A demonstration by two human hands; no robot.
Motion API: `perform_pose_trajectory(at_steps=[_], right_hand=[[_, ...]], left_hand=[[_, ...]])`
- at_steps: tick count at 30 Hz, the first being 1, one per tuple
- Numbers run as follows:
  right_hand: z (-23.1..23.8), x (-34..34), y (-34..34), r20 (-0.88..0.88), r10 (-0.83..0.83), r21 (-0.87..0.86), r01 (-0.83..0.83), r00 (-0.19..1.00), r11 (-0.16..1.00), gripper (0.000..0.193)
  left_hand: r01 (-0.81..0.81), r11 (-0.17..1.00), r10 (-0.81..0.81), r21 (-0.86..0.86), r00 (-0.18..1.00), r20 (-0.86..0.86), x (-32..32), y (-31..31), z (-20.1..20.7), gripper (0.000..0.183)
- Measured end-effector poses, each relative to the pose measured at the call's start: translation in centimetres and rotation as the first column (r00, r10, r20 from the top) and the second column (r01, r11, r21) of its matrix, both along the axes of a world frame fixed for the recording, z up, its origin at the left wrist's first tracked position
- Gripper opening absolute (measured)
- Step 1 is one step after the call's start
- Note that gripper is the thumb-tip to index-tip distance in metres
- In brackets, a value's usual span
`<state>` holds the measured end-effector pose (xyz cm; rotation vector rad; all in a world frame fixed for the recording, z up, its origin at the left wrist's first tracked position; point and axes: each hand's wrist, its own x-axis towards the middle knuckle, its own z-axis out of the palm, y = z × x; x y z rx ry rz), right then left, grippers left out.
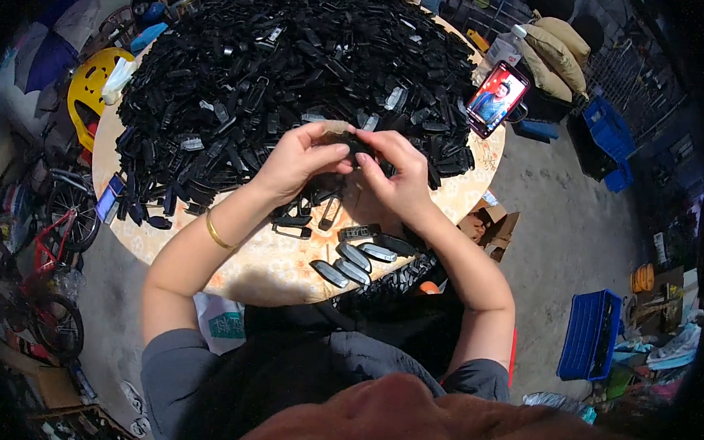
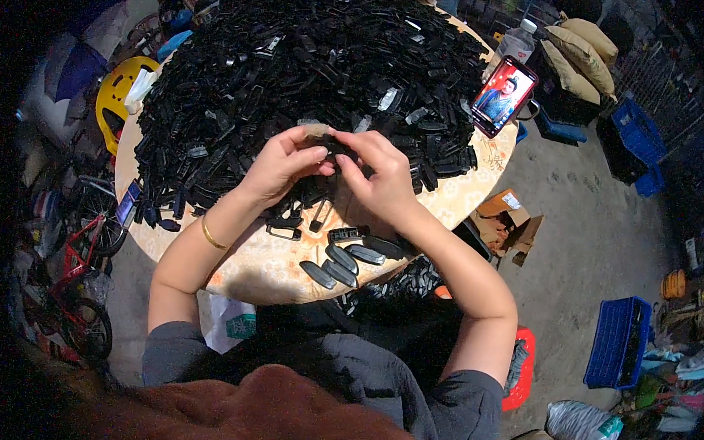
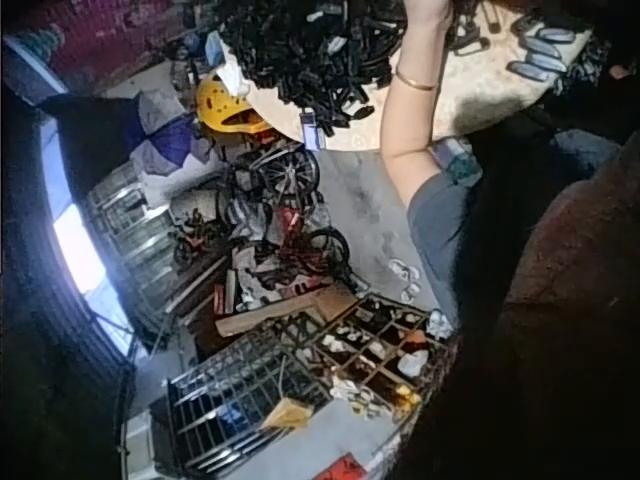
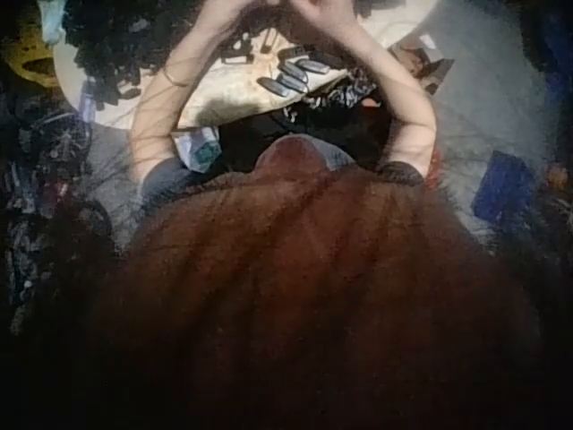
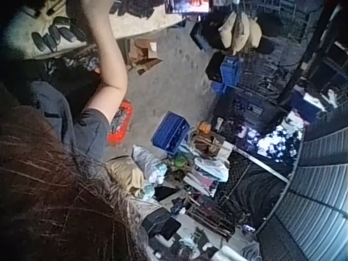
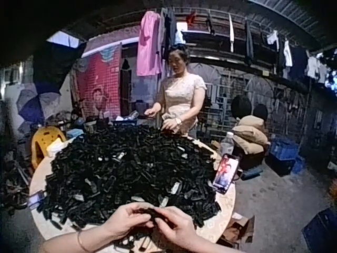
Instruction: The person repeatedly picks up plastic components from a pile on the table, fits and snaps the pieces together by hand, and places the assembled parts onto the table.
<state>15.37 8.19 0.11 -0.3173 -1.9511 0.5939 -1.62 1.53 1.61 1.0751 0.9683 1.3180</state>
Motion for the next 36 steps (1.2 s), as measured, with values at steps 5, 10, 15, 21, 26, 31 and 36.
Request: perform_pose_trajectory(at_steps=[5, 10, 15, 21, 26, 31, 36], right_hand=[[0.8, 0.1, -0.8, 0.014, -0.001, -0.009, 0.001, 1.0, 1.0, 0.029], [1.6, 0.2, -1.4, -0.017, -0.054, 0.107, 0.055, 0.998, 0.993, 0.03], [1.6, 0.6, -1.3, 0.145, -0.076, 0.204, 0.045, 0.987, 0.978, 0.032], [1.7, 0.7, -1.7, 0.147, -0.039, 0.138, 0.019, 0.988, 0.99, 0.033], [2.4, 1.4, -1.6, 0.256, -0.049, 0.168, 0.005, 0.965, 0.986, 0.033], [2.9, 1.6, -2.1, 0.273, 0.025, 0.1, -0.054, 0.962, 0.994, 0.031], [2.2, 1.6, -1.6, 0.35, 0.125, -0.011, -0.129, 0.928, 0.992, 0.032]], left_hand=[[0.184, 0.978, -0.204, 0.098, 0.941, 0.269, -1.1, 0.1, -1.2, 0.028], [-0.01, 0.995, -0.007, 0.097, 0.984, 0.176, 0.2, -0.5, -1.0, 0.024], [-0.048, 0.982, 0.059, 0.181, 0.996, -0.06, 0.4, -1.0, -1.1, 0.024], [-0.069, 0.97, 0.107, 0.232, 0.982, -0.153, 0.2, -1.0, -0.8, 0.025], [-0.027, 0.979, 0.072, 0.204, 0.974, -0.214, -0.4, -1.0, -0.5, 0.023], [0.015, 0.969, 0.072, 0.247, 0.938, -0.34, -0.9, -1.2, 0.2, 0.021], [0.021, 0.994, 0.005, 0.11, 0.974, -0.227, -0.7, -1.1, -0.9, 0.023]])
